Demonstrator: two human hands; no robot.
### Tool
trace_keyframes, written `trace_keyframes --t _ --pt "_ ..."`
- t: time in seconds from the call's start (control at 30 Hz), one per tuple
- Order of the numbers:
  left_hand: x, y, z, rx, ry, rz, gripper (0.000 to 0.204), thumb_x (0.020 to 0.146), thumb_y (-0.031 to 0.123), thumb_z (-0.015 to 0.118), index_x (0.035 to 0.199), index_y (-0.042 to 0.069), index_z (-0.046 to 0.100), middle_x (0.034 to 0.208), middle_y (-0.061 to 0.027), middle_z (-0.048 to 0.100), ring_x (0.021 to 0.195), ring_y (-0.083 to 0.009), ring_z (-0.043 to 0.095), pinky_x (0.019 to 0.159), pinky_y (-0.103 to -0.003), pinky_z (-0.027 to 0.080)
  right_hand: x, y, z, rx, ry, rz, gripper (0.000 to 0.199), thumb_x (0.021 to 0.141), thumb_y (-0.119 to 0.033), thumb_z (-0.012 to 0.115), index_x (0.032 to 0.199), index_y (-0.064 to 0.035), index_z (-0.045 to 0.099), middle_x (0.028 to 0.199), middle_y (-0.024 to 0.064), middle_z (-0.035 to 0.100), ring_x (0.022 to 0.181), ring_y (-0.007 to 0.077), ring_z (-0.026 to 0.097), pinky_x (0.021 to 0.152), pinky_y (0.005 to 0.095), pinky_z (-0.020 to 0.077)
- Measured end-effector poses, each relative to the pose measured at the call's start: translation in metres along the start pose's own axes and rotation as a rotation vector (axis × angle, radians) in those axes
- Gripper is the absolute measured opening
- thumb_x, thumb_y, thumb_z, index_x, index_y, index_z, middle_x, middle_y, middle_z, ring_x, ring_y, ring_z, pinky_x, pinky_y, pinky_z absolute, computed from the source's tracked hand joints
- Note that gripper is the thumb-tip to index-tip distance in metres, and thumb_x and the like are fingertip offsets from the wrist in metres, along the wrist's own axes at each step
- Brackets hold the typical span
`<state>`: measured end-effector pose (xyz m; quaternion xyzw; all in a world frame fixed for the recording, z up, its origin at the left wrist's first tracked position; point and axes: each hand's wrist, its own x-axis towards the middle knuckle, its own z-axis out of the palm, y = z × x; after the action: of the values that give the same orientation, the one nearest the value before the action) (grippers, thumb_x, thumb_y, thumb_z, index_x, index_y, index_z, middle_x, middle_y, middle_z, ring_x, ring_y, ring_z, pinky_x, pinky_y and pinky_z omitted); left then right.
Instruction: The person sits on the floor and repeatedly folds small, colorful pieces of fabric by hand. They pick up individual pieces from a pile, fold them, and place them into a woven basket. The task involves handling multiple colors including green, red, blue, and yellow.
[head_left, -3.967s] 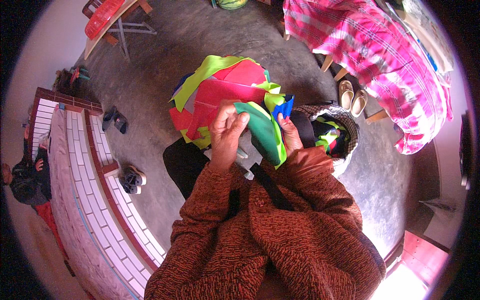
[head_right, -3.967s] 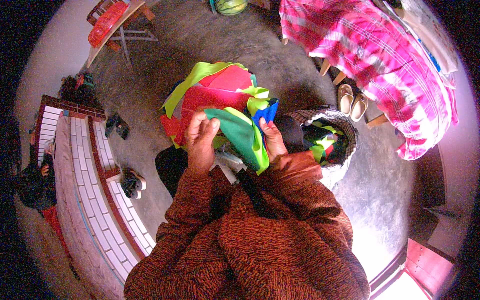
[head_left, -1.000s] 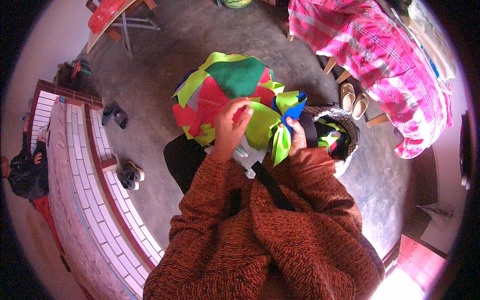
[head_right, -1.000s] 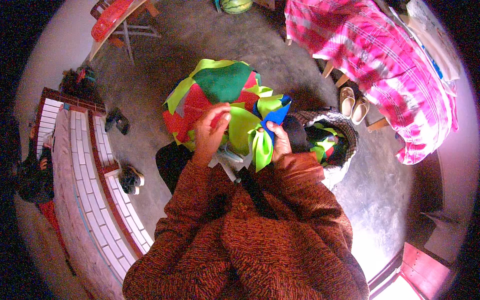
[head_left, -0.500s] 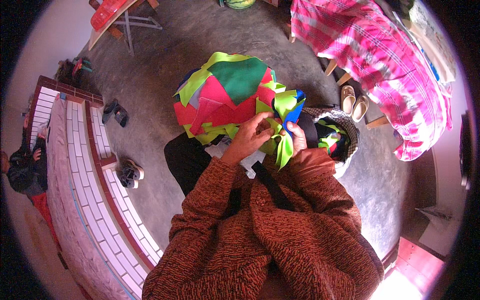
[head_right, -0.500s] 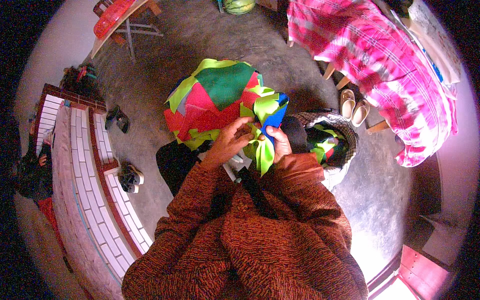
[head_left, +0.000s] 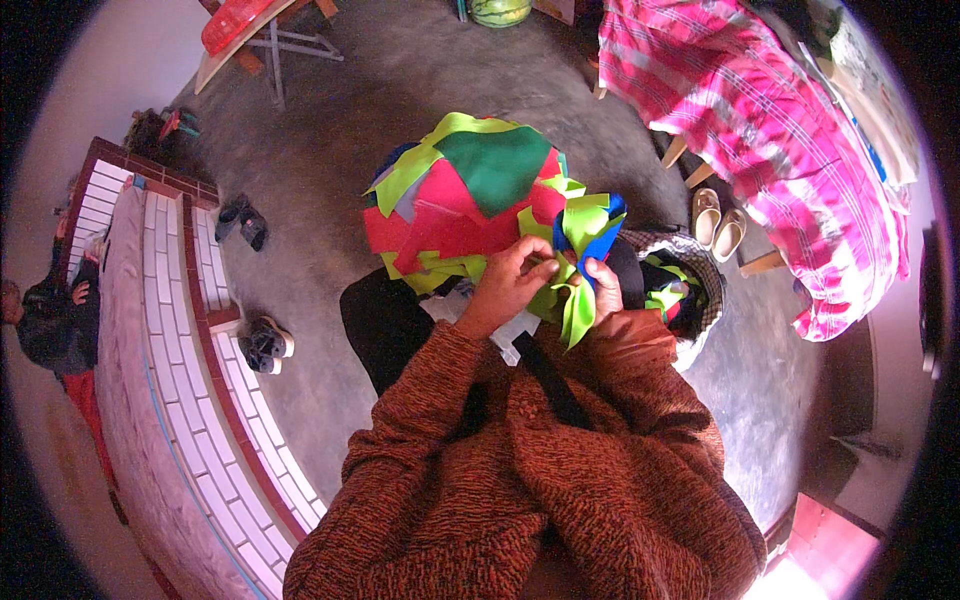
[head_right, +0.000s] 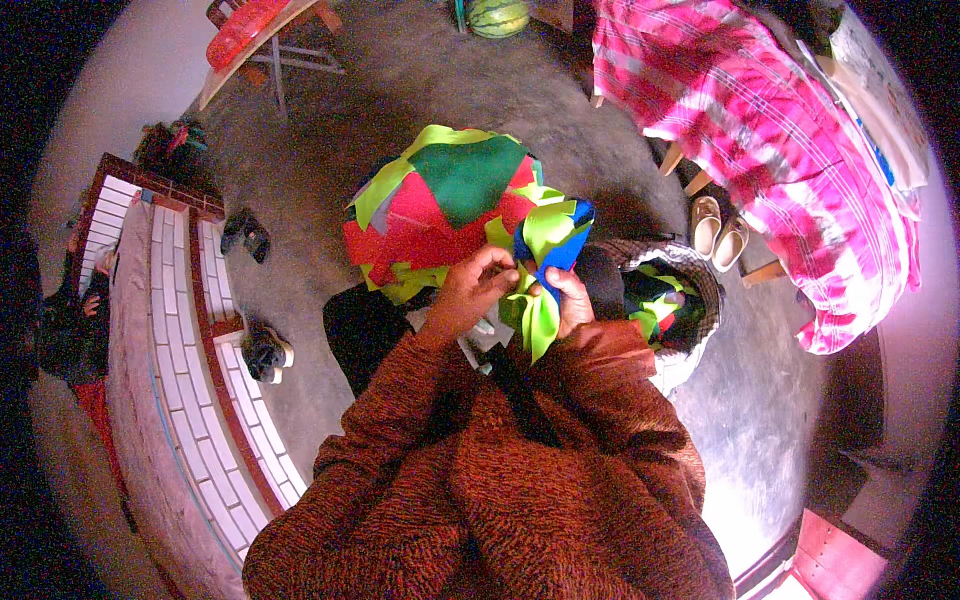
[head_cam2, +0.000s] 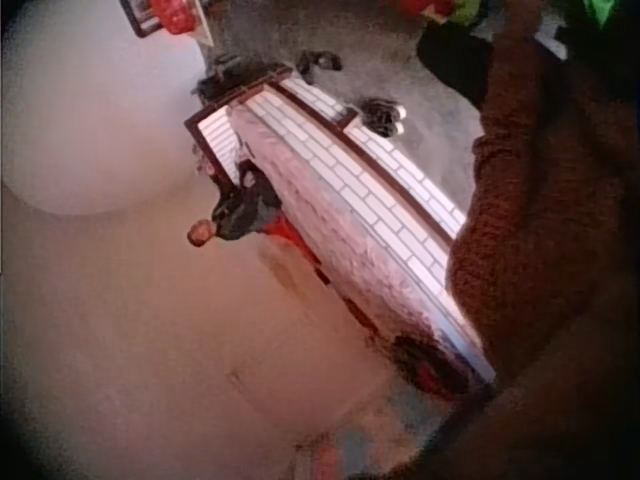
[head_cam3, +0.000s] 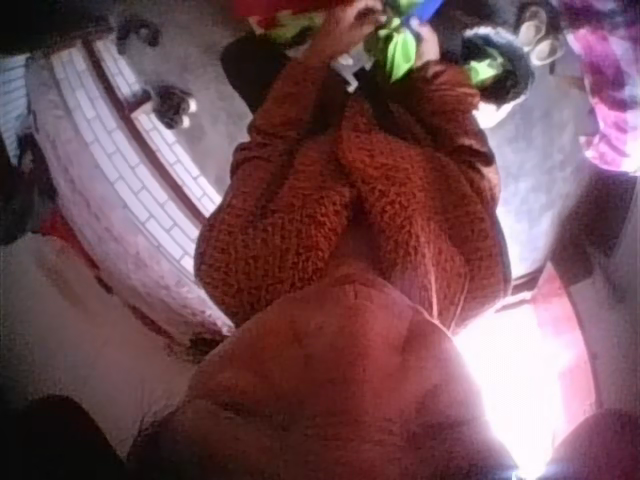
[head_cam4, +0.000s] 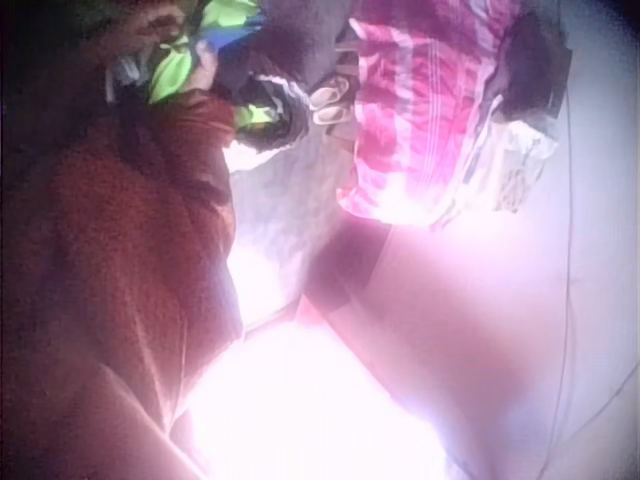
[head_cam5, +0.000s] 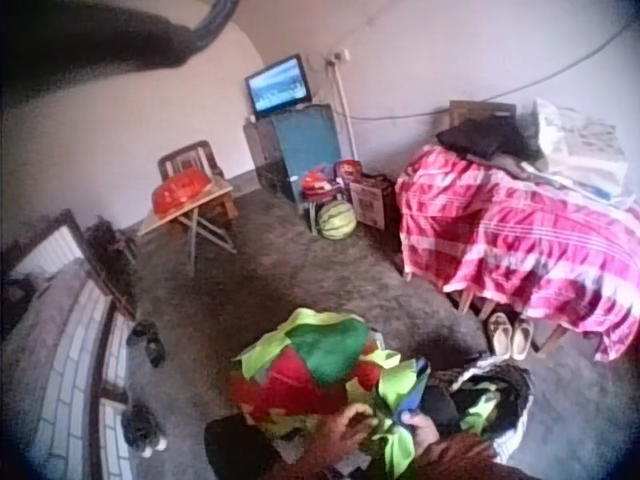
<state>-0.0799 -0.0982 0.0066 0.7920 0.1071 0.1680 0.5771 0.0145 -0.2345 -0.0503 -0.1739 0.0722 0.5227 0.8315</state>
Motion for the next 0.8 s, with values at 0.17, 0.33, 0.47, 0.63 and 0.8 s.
trace_keyframes --t 0.17,0.33,0.47,0.63,0.8 --pt "-0.002 -0.003 0.001 -0.012 -0.019 0.066 0.038 0.084 0.021 0.064 0.113 0.001 0.052 0.089 -0.0101 0.062 0.079 -0.0169 0.06 0.07 -0.03 0.048 -0.002 0.001 0.007 -0.034 0.005 -0.059 0.043 0.071 -0.011 0.067 0.112 -0.0065 0.052 0.088 0.0064 0.062 0.065 0.0172 0.061 0.062 0.0308 0.0538" --pt "-0.002 0.008 -0.001 -0.078 -0.045 0.046 0.036 0.084 0.019 0.063 0.114 0.002 0.052 0.089 -0.0074 0.062 0.081 -0.0135 0.059 0.07 -0.029 0.047 -0.002 0.003 0.007 -0.023 0.001 -0.09 0.041 0.072 -0.01 0.067 0.109 -0.0043 0.053 0.085 0.0077 0.063 0.063 0.0184 0.062 0.061 0.0316 0.0546" --pt "0.0 0.004 0.002 -0.087 -0.039 0.091 0.033 0.084 0.016 0.063 0.111 0.002 0.053 0.088 -0.0054 0.063 0.079 -0.011 0.059 0.071 -0.027 0.047 -0.004 0.001 0.006 -0.051 -0.069 -0.082 0.041 0.072 -0.01 0.066 0.109 -0.0028 0.052 0.085 0.0083 0.062 0.065 0.0187 0.062 0.063 0.032 0.0543" --pt "-0.003 0.002 0.002 -0.143 -0.037 0.045 0.025 0.083 0.014 0.064 0.103 0.002 0.054 0.088 -0.0058 0.063 0.082 -0.0099 0.058 0.072 -0.027 0.047 -0.005 0.002 0.008 -0.062 -0.123 -0.073 0.04 0.072 -0.011 0.066 0.108 -0.0022 0.053 0.085 0.0084 0.061 0.068 0.0177 0.061 0.066 0.0303 0.0533" --pt "-0.003 0.0 0.004 -0.186 -0.031 0.046 0.018 0.082 0.013 0.064 0.093 0.003 0.053 0.084 -0.0049 0.061 0.077 -0.0103 0.058 0.07 -0.027 0.047 -0.004 0.003 0.004 -0.063 -0.129 -0.091 0.039 0.071 -0.012 0.067 0.107 -0.0022 0.053 0.086 0.0084 0.061 0.068 0.0173 0.06 0.065 0.0293 0.0529"
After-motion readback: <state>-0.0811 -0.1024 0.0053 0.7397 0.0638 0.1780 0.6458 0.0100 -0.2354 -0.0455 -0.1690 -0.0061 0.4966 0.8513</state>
